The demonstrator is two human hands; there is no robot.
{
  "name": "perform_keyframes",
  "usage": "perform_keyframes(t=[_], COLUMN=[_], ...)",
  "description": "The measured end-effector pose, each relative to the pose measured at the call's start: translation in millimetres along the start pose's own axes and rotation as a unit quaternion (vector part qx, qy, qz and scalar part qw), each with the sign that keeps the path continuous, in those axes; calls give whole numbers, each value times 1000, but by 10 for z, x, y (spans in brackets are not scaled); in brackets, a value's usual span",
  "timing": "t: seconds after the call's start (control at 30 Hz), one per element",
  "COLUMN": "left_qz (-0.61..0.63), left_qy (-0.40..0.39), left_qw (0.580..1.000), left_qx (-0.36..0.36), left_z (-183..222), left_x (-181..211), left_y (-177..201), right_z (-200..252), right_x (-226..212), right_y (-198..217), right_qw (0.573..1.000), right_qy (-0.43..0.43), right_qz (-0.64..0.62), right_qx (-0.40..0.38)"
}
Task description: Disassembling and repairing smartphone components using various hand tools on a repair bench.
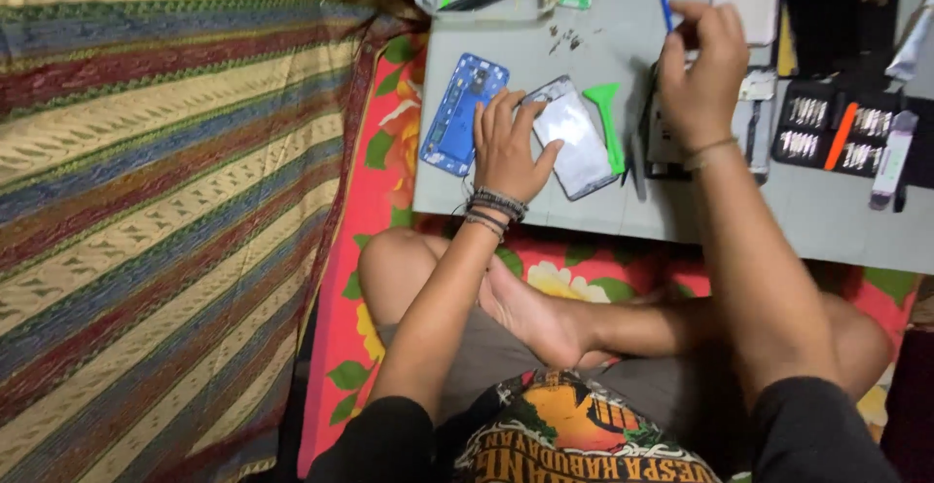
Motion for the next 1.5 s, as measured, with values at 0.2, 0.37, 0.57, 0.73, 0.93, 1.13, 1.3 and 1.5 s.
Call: perform_keyframes(t=[0.2, 0.37, 0.57, 0.73, 0.93, 1.13, 1.3, 1.5], left_qz=[-10, -18, -19, -10, -11, -9, -10, -15], left_qy=[3, 7, 11, 5, 4, 3, 4, 10], left_qw=[1000, 1000, 1000, 1000, 1000, 1000, 1000, 1000], left_qx=[-11, -21, -19, -12, -17, -14, -14, -17], left_z=[3, 3, -4, -16, 0, -2, -9, -11], left_x=[15, 9, 24, 32, 42, 31, 29, 34], left_y=[-3, -16, -15, -5, -3, -20, -21, -22], right_z=[72, 55, 124, 301, 254, 155, 184, 389], right_x=[-43, 184, 309, 260, 521, 1031, 1086, 1193], right_y=[110, 126, 320, 513, 540, 466, 570, 645], right_qw=[998, 995, 988, 983, 988, 989, 985, 980], right_qy=[-46, -64, -99, -137, -126, -87, -93, -110], right_qz=[-17, 15, 18, -59, 9, 118, 140, 162], right_qx=[45, 76, 118, 106, 85, 32, 43, -32])
Point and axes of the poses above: each hand's wrist, its own z-axis away from the middle knuckle, its own y-axis out of the back of the hand, x = y × z, the point moved 2 cm from there along -z, towards the middle knuckle, and after that the axes turned 12 degrees about z, right-handed, at the moved point
